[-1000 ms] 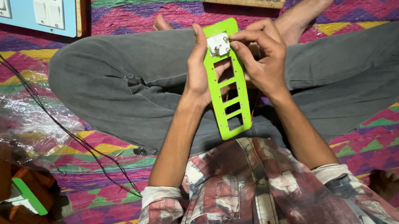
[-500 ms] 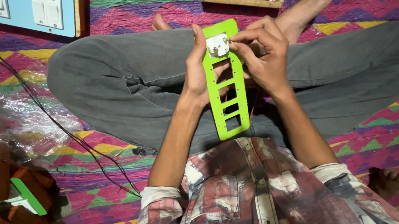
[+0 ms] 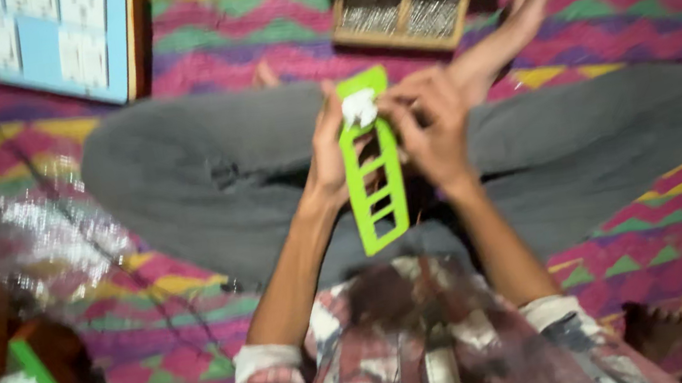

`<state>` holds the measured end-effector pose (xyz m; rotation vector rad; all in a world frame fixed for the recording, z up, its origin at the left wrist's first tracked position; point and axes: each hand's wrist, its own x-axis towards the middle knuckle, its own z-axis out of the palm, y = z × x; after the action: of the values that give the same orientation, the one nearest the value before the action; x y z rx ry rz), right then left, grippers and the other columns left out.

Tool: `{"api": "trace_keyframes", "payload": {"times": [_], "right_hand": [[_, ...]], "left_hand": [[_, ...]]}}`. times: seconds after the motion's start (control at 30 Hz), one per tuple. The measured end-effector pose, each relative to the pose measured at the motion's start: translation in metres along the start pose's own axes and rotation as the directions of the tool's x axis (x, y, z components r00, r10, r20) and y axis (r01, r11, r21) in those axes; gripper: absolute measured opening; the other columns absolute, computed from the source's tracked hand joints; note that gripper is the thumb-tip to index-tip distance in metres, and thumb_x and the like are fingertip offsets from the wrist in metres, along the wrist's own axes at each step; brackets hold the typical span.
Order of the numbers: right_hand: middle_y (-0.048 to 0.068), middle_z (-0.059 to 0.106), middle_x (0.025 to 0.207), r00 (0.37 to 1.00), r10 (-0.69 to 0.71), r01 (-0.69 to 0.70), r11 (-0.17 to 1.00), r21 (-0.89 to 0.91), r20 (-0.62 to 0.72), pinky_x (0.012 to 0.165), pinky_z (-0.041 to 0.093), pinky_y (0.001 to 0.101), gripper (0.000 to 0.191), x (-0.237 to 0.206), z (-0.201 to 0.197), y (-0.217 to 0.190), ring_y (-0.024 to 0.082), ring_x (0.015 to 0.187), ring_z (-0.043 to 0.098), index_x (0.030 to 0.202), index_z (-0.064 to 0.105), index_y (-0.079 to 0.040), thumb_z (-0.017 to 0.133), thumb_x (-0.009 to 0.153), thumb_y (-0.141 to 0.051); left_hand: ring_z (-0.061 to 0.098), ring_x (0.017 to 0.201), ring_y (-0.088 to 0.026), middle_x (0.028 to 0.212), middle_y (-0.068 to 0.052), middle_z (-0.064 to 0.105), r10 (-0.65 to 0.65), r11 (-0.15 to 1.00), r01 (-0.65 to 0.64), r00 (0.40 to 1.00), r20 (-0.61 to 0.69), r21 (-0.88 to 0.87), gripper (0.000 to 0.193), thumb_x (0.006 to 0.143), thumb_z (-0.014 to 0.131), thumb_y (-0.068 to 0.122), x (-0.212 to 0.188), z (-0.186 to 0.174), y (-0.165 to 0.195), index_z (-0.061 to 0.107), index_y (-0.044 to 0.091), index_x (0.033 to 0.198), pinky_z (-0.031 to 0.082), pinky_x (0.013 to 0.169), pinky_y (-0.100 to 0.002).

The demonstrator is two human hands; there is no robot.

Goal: The person sits cross-legged on a rug assembling electrical switch and socket panels. They hold a colored plastic frame, align a white socket module into it, take small screws from a wooden parts box, and thread the screws by hand to secure the module, repeating the fitting and tightening on the panel.

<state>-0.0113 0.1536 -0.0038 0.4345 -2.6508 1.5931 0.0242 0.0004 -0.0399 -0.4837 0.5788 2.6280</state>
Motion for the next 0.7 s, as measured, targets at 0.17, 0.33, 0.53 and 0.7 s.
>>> {"api": "trace_keyframes", "payload": {"times": [0.17,0.33,0.53,0.7], "right_hand": [[0.006,0.065,0.091,0.985,0.12,-0.119,0.993,0.011,-0.125,0.07,0.048,0.0268,0.004,0.003,0.005,-0.012,0.015,0.081,0.061,0.094,0.07,-0.002,0.073,0.096,-0.004],[0.005,0.063,0.093,0.964,0.223,-0.197,0.965,0.174,-0.145,0.067,0.047,0.0246,0.008,0.0,0.009,-0.018,0.012,0.081,0.06,0.094,0.07,-0.001,0.071,0.097,-0.008],[0.002,0.066,0.091,0.957,0.189,-0.156,0.975,0.16,-0.22,0.073,0.05,0.024,0.007,-0.004,0.01,0.001,0.011,0.082,0.062,0.1,0.068,-0.001,0.068,0.099,-0.009],[0.0,0.07,0.096,0.936,0.297,-0.253,0.94,0.229,-0.186,0.081,0.053,0.0238,0.009,0.007,-0.004,0.034,0.008,0.09,0.065,0.107,0.068,-0.001,0.067,0.104,-0.01]], "left_hand": [[0.067,0.093,-0.02,0.109,-0.011,0.065,0.179,0.976,-0.17,0.982,-0.057,0.138,0.065,0.109,0.039,0.058,0.005,0.004,-0.008,0.052,-0.002,0.131,0.06,0.081,-0.037],[0.064,0.097,-0.017,0.112,-0.011,0.063,0.318,0.9,-0.29,0.947,-0.035,0.326,0.068,0.106,0.04,0.061,0.007,0.013,-0.004,0.048,-0.001,0.134,0.056,0.084,-0.034],[0.071,0.093,-0.024,0.107,-0.013,0.069,0.203,0.97,-0.197,0.979,-0.028,0.142,0.069,0.1,0.039,0.063,0.006,0.021,0.001,0.054,0.002,0.127,0.061,0.082,-0.038],[0.071,0.091,-0.025,0.103,-0.011,0.069,0.18,0.984,-0.179,0.974,-0.137,0.017,0.071,0.103,0.038,0.066,0.001,0.006,0.0,0.059,0.003,0.127,0.061,0.08,-0.041]]}}
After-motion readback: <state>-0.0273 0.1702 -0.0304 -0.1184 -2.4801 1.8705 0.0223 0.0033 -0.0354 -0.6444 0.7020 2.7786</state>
